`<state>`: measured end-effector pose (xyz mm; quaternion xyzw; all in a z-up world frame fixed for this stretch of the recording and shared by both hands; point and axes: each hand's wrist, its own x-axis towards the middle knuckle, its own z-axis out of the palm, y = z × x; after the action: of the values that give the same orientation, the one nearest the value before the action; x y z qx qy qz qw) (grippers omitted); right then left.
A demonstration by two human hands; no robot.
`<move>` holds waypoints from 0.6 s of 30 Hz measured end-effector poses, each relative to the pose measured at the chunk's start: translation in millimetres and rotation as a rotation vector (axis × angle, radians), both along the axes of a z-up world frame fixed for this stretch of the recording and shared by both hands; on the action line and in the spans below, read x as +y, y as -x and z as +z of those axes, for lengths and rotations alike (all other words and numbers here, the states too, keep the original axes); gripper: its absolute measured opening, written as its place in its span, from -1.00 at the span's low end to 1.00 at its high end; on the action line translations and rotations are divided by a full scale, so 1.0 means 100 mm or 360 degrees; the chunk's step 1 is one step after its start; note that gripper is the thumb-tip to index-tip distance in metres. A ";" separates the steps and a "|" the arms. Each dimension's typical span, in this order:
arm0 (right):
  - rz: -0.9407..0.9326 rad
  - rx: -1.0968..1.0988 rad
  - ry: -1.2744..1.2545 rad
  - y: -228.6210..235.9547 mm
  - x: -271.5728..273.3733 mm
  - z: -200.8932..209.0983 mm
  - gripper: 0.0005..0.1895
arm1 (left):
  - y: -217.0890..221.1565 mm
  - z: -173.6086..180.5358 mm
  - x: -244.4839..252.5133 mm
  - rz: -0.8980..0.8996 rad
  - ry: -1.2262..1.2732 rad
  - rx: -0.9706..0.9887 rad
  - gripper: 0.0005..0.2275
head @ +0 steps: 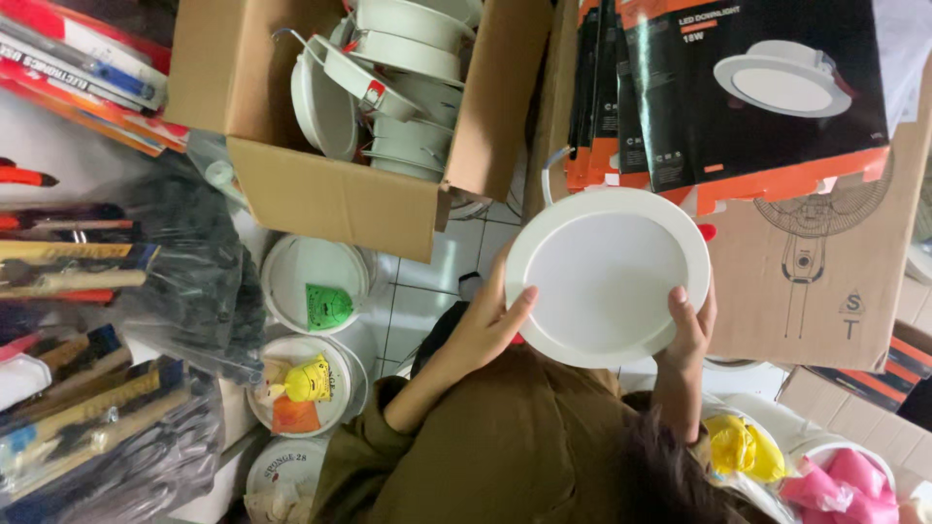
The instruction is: The person places circular LED downlights into their corresponding cardboard boxes, folding the box flaps to secure the items, and then stacks the boxed lights into a larger shipping carton.
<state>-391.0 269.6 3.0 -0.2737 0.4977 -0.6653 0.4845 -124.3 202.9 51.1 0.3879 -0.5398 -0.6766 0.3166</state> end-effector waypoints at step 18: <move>0.0732 0.0412 -0.0423 2.80 0.31 -0.35 -0.37 | 1.68 -0.24 0.20 -0.0698 0.0460 -0.0722 -0.65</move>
<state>-671.0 300.9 -32.2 -0.3962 0.5629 -0.4266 0.5866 -292.1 222.9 26.9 0.3542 -0.7573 -0.5417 0.0873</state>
